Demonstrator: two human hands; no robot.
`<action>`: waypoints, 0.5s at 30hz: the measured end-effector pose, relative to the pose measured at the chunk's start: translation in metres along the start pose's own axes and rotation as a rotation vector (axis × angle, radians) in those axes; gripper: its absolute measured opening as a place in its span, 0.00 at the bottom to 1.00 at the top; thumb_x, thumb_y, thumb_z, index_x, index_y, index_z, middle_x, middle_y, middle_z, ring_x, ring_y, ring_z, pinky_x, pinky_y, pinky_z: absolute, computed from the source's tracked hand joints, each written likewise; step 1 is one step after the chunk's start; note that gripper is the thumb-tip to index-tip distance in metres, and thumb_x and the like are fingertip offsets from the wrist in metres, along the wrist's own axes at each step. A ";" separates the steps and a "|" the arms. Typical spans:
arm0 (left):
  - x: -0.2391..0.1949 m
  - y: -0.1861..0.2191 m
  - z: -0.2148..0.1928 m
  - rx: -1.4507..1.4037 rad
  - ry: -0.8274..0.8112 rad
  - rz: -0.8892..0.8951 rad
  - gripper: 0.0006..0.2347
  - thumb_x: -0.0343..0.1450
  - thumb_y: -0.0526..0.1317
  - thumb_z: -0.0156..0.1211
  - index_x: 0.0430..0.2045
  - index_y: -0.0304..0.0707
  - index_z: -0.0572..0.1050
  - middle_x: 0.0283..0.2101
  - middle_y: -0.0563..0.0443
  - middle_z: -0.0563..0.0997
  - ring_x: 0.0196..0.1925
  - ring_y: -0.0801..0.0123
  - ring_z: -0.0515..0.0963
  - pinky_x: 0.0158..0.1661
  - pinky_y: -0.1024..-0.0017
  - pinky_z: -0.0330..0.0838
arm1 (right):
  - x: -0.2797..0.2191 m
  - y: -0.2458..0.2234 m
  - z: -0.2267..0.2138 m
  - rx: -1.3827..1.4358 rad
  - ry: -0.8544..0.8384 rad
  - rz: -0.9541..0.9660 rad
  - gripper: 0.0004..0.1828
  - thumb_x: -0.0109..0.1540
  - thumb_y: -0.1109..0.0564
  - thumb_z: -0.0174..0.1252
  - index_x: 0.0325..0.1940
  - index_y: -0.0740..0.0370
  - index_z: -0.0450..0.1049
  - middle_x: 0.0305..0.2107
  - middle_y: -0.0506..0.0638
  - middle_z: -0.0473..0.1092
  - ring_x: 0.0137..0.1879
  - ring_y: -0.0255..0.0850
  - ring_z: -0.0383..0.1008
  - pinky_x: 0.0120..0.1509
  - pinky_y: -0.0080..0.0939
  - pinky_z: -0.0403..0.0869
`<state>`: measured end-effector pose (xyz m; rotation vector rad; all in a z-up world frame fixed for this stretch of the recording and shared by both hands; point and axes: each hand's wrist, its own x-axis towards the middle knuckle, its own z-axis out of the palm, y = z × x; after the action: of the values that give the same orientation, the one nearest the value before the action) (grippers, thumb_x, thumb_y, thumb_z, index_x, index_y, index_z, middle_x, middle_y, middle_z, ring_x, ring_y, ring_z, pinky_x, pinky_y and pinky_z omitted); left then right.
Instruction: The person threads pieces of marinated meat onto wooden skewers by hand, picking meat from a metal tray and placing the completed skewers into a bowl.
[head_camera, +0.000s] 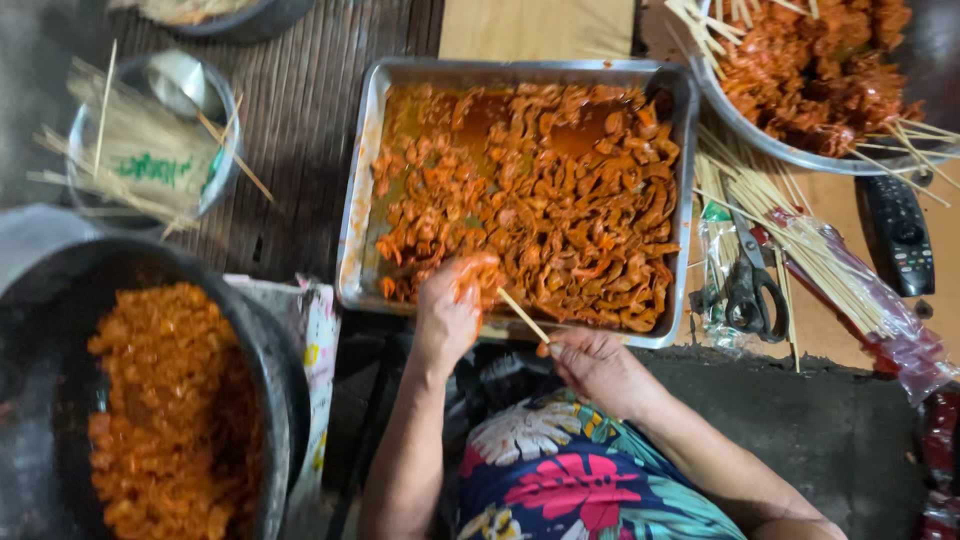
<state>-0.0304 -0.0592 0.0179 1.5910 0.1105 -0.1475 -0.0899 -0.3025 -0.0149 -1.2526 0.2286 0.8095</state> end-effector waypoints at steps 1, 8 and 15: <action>0.000 -0.009 0.002 -0.194 -0.006 -0.023 0.13 0.75 0.28 0.48 0.50 0.31 0.78 0.42 0.42 0.83 0.39 0.63 0.82 0.37 0.70 0.74 | 0.004 0.000 0.003 0.017 0.012 0.012 0.12 0.70 0.57 0.50 0.41 0.63 0.78 0.15 0.43 0.63 0.17 0.30 0.56 0.20 0.33 0.56; -0.012 -0.021 0.037 0.053 -0.056 0.114 0.12 0.74 0.28 0.49 0.49 0.29 0.77 0.42 0.44 0.83 0.42 0.64 0.83 0.44 0.69 0.78 | 0.024 -0.023 0.008 -0.130 0.010 -0.106 0.15 0.71 0.53 0.49 0.41 0.62 0.78 0.14 0.43 0.62 0.17 0.30 0.57 0.21 0.33 0.58; 0.042 0.010 0.059 0.155 -0.087 0.339 0.17 0.74 0.27 0.52 0.59 0.25 0.71 0.54 0.36 0.80 0.55 0.55 0.80 0.53 0.63 0.74 | 0.004 -0.041 -0.015 -0.162 0.193 -0.020 0.14 0.69 0.53 0.50 0.47 0.64 0.77 0.21 0.44 0.67 0.21 0.31 0.64 0.24 0.32 0.66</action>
<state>0.0110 -0.1193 0.0200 1.7305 -0.2436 0.0400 -0.0563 -0.3184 0.0087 -1.4860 0.3099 0.7003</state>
